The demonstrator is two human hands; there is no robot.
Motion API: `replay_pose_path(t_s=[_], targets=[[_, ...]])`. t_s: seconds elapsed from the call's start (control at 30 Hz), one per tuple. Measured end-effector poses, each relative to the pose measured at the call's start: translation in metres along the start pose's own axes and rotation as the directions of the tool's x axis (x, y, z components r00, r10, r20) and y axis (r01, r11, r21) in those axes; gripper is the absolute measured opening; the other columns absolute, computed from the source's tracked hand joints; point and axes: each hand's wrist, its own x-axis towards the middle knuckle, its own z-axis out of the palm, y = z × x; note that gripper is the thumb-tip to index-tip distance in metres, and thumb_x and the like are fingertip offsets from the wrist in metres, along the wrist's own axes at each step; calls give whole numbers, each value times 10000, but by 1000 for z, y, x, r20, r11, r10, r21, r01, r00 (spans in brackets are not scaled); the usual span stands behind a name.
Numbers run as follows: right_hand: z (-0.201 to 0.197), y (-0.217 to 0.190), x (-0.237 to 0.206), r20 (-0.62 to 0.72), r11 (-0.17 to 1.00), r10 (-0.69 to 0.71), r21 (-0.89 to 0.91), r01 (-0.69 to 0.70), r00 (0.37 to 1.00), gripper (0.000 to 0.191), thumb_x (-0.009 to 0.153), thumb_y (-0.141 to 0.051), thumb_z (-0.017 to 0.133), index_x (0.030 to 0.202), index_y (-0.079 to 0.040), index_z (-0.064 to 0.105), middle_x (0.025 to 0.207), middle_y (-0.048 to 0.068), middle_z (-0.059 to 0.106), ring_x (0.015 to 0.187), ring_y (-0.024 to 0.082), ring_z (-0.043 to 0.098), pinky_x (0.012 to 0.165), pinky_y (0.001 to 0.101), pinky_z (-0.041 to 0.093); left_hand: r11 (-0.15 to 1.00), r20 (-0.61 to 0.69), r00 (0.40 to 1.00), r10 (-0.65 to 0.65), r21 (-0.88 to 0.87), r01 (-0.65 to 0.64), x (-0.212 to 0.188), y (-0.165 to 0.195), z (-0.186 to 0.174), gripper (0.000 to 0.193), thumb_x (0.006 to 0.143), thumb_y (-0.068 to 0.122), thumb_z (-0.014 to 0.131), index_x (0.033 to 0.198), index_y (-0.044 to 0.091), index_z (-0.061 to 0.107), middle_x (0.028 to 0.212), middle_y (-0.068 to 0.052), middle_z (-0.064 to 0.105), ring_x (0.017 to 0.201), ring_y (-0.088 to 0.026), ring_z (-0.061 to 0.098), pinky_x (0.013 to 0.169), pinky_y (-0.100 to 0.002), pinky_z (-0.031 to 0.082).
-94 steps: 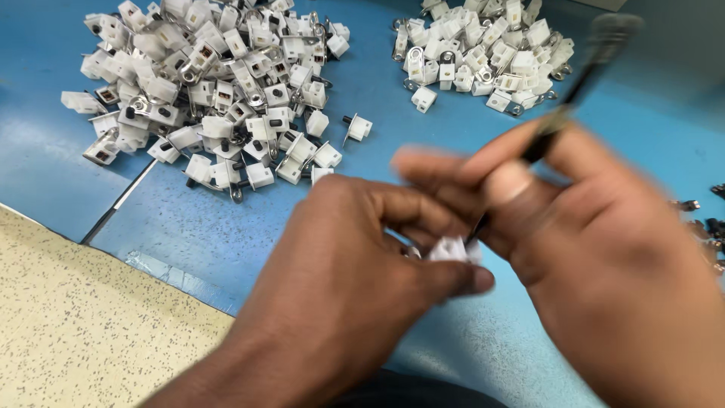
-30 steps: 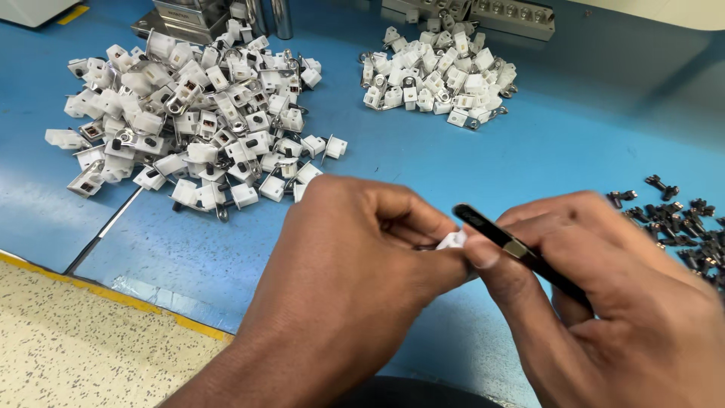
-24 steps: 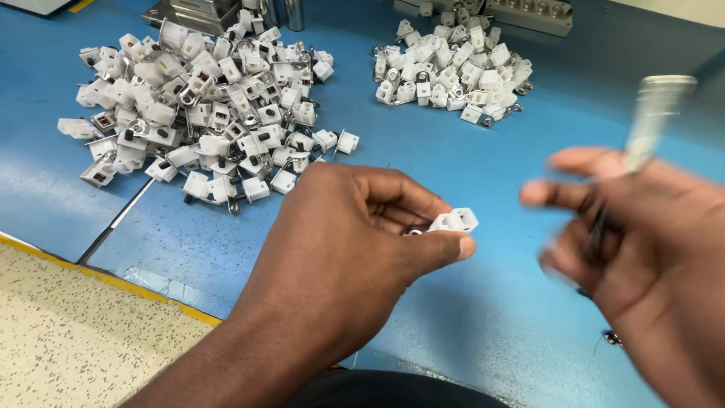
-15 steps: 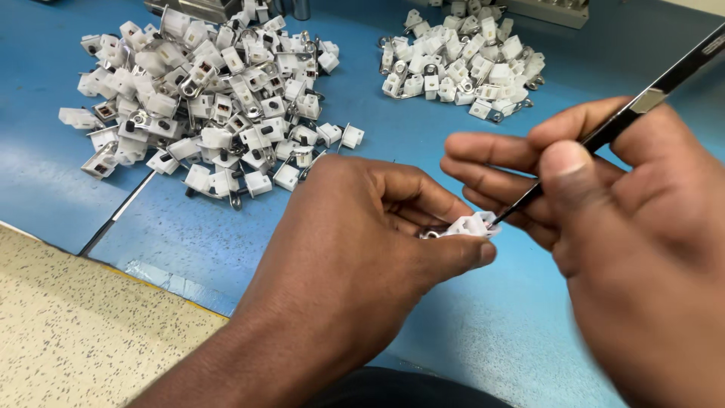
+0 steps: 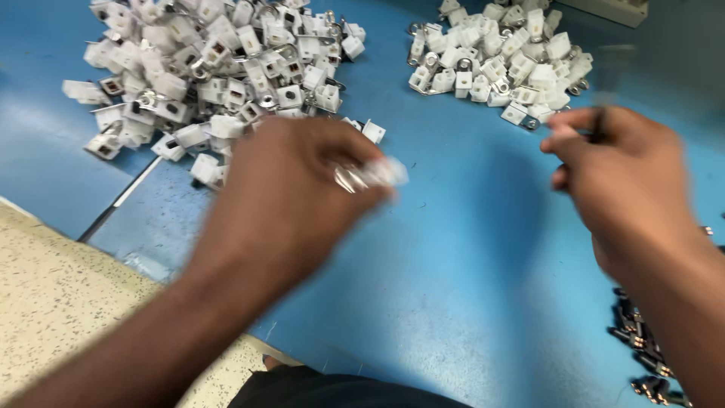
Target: The person sits at a factory workbench with a large pile of white plastic switch components and a pile of small metal contacts. They pick up one white housing at a time, use tweezers to insert a metal contact into the housing, press it into place by hand, and set the assembled part aside. Midway they scoop unassembled housings from a large bin back onto the bench and resume assembly.
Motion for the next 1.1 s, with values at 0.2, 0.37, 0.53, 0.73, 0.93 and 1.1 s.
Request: replay_pose_path(t_s=[0.2, 0.37, 0.53, 0.73, 0.93, 1.1], targets=[[27, 11, 50, -49, 625, -195, -776, 86, 979, 174, 943, -282, 756, 1086, -184, 776, 960, 45, 771, 915, 305, 716, 791, 469, 536, 824, -123, 958, 258, 546, -152, 37, -31, -35, 373, 877, 187, 757, 1244, 129, 718, 1184, -148, 722, 973, -284, 726, 919, -439, 561], [8, 15, 19, 35, 783, -91, -615, 93, 995, 138, 902, -255, 765, 977, -142, 793, 827, 13, 708, 727, 216, 644, 655, 402, 503, 583, -169, 650, 740, 644, -496, 12, -20, -17, 426, 843, 356, 766, 1211, 145, 722, 1260, -122, 698, 1159, -331, 667, 988, -477, 508], [-13, 1, -68, 267, 824, 153, -565, 26, 952, 178, 870, -331, 845, 1018, -235, 821, 607, 92, 573, 581, 172, 453, 539, 347, 394, 936, 433, 890, -143, -233, 264, -19, -3, 29, 414, 932, 429, 713, 1248, 164, 671, 1065, -128, 787, 892, -206, 720, 781, -400, 602], [-63, 58, -130, 42, 907, -1, -421, 18, 999, 278, 805, -202, 897, 1057, -117, 819, 823, 59, 740, 701, 143, 703, 658, 320, 546, 831, 595, 803, 21, -458, 317, -55, 5, 32, 360, 898, 325, 777, 1009, -13, 722, 784, -109, 765, 705, -135, 758, 697, -307, 657], [-111, 115, -113, -5, 446, -121, -894, 50, 993, 470, 760, -276, 892, 1195, -131, 787, 1096, 76, 769, 923, 194, 733, 749, 353, 589, 901, 565, 825, 10, -363, 237, -62, 2, 43, 342, 820, 304, 824, 943, 6, 708, 759, -109, 777, 691, -136, 766, 687, -286, 640], [-112, 108, -110, -61, 800, 24, -597, -56, 998, 357, 857, -209, 816, 1201, -118, 788, 1003, 75, 761, 909, 176, 749, 782, 359, 583, 890, 584, 812, 13, -376, 256, -69, 10, 45, 338, 821, 306, 820, 947, 16, 701, 781, -93, 768, 722, -133, 769, 712, -290, 632]])
